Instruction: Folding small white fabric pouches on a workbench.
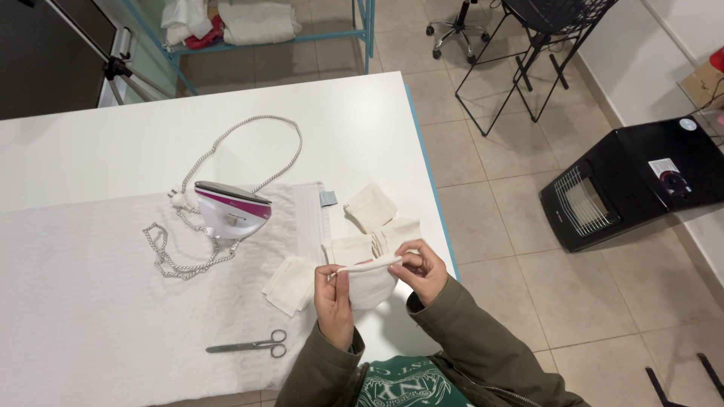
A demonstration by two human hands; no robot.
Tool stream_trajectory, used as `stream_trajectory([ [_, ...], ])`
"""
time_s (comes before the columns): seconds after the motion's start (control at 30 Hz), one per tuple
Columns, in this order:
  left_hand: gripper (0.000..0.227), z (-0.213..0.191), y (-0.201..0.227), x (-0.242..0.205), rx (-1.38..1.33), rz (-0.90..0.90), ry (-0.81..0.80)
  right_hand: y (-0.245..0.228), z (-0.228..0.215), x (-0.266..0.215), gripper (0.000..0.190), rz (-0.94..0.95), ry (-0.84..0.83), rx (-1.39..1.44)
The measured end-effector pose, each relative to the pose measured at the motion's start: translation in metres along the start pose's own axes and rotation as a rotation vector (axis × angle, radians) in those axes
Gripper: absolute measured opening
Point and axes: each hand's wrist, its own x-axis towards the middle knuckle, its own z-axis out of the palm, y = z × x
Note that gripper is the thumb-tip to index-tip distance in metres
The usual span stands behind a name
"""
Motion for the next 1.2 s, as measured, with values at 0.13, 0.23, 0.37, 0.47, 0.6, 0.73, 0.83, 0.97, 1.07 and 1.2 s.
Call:
stream_trajectory([
  [0.13, 0.017, -0.018, -0.045, -0.005, -0.006, 0.055, 0.137, 0.006, 0.012, 0.003, 0.036, 0.063, 0.145, 0.201],
  [0.23, 0.02, -0.01, -0.024, -0.001, 0.054, 0.072, 0.122, 0.0, 0.018, 0.0, 0.029, 0.074, 0.208, 0.108],
  [0.37, 0.041, 0.012, 0.036, 0.016, 0.435, 0.158, -0.135, -0.035, 0.026, -0.008, 0.017, -0.14, 0.163, -0.276],
  [0.47, 0.027, 0.018, 0.026, 0.017, 0.646, 0.075, -0.136, -0.038, 0.03, -0.011, 0.016, -0.352, 0.109, -0.415],
  [0.6, 0.02, 0.017, 0.016, 0.012, 0.701, 0.209, -0.12, -0.033, 0.029, -0.011, 0.018, -0.277, 0.151, -0.44],
  [0.73, 0.028, 0.011, 0.012, 0.014, 0.655, 0.041, -0.001, -0.024, 0.016, -0.013, 0.017, -0.061, 0.232, -0.344],
  [0.83, 0.03, 0.01, 0.009, 0.01, 0.532, 0.038, 0.017, -0.031, 0.006, -0.019, 0.015, -0.126, 0.303, -0.362],
  [0.97, 0.028, 0.019, 0.009, 0.014, 0.397, 0.033, -0.038, -0.063, -0.002, -0.013, 0.017, -0.674, 0.281, -0.678],
  [1.07, 0.027, 0.028, 0.007, 0.014, 0.429, -0.01, -0.023, -0.089, 0.008, -0.012, 0.026, -0.92, 0.161, -0.877],
  [1.2, 0.024, 0.03, -0.005, 0.012, 0.26, -0.061, -0.062, -0.072, 0.002, -0.016, 0.027, -0.833, 0.176, -0.891],
])
